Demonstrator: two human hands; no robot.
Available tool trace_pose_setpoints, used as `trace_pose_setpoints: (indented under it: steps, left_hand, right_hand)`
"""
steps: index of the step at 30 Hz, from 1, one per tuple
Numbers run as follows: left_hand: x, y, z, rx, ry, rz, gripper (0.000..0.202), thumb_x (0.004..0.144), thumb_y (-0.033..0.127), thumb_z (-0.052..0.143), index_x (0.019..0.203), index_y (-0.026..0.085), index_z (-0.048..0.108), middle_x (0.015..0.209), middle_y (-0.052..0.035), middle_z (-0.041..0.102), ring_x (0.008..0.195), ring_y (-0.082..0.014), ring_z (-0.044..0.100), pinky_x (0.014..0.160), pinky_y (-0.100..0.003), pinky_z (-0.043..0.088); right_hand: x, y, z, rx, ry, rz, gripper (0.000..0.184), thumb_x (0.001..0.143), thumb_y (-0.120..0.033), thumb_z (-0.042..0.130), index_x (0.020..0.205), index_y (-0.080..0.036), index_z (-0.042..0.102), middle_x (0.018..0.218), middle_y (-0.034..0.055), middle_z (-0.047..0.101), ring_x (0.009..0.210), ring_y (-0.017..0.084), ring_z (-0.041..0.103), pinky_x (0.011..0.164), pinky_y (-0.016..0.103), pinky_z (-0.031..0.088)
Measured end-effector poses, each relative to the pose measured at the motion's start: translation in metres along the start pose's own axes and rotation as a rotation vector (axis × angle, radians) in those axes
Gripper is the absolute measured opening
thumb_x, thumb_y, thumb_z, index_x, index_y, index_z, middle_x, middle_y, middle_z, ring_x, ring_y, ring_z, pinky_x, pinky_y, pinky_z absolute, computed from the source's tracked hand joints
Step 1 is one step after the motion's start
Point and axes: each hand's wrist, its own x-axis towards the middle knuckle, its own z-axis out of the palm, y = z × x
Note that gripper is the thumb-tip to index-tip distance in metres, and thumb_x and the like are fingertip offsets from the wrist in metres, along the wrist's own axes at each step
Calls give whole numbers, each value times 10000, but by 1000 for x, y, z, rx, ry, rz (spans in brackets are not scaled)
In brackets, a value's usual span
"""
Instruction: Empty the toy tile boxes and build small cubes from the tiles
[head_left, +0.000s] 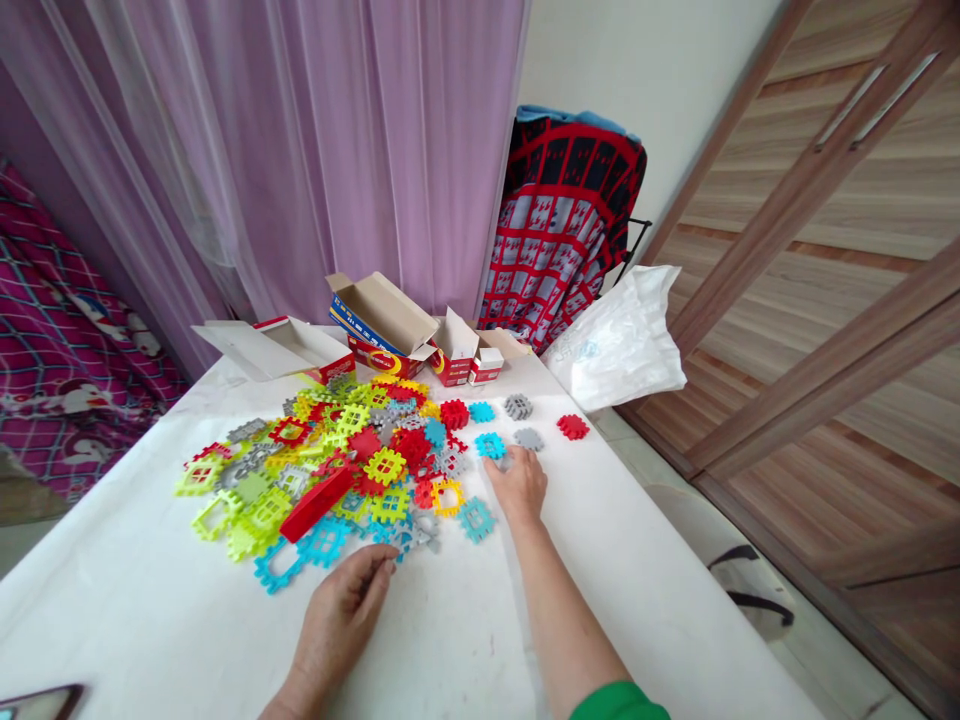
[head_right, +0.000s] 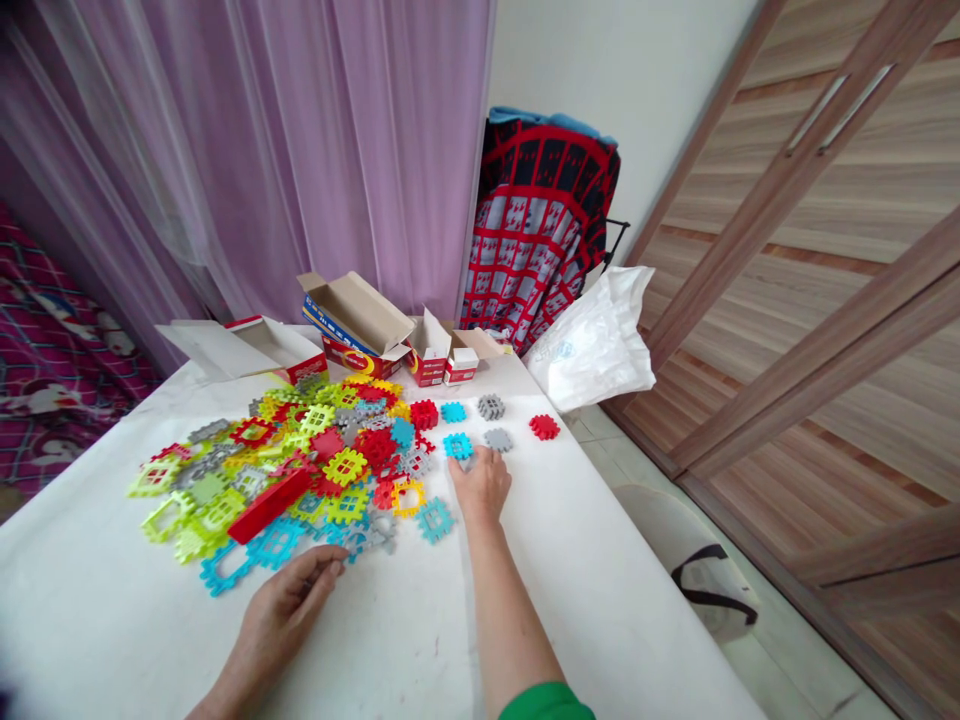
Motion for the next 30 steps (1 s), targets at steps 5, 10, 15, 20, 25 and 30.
trace_pose_setpoints:
  steps: [5, 10, 15, 20, 25, 30]
  left_hand:
    - [0, -3, 2, -8, 5, 6, 229, 849, 417, 522, 908, 266, 684, 775, 20, 735, 706, -144, 688, 638, -211, 536]
    - [-2, -3, 2, -3, -2, -5, 226, 854, 409, 517, 906, 265, 683, 778, 21, 737, 707, -141, 688, 638, -210, 531]
    - [-2, 1, 1, 15, -6, -3, 219, 854, 404, 515, 894, 268, 681, 775, 26, 738, 702, -139, 688, 627, -207, 524]
    - [-1, 1, 1, 19, 8, -3, 218, 853, 398, 511, 888, 268, 683, 774, 23, 741, 697, -142, 689, 624, -208, 525]
    - [-3, -2, 2, 29, 2, 3, 219, 856, 403, 515, 898, 271, 684, 803, 20, 742, 728, -145, 691, 652, -214, 529]
    - [-2, -4, 3, 24, 1, 1, 217, 861, 405, 514, 914, 274, 677, 809, 22, 741, 733, -139, 687, 660, -212, 524]
  right_hand:
    - [0, 0, -1, -3, -11, -6, 409, 797, -445, 646, 1098, -169, 639, 1106, 119, 646, 1057, 262, 579, 851, 341, 398]
    - [0, 1, -1, 0, -24, -5, 418, 798, -454, 642, 1106, -171, 637, 1117, 114, 642, 1067, 272, 576, 864, 354, 402]
    - [0, 0, -1, -1, -28, -2, 426, 798, -461, 634, 1111, -171, 636, 1122, 113, 640, 1072, 265, 575, 869, 350, 402]
    - [1, 0, -1, -13, -33, -3, 424, 807, -463, 616, 1120, -177, 633, 1130, 113, 635, 1072, 265, 574, 859, 351, 407]
    - [1, 1, 0, -19, -27, -7, 413, 805, -464, 617, 1111, -187, 633, 1104, 108, 643, 1064, 254, 579, 857, 340, 404]
    - [0, 1, 1, -8, -8, -14, 410, 792, -462, 627, 1093, -184, 636, 1094, 112, 645, 1054, 259, 581, 849, 344, 404]
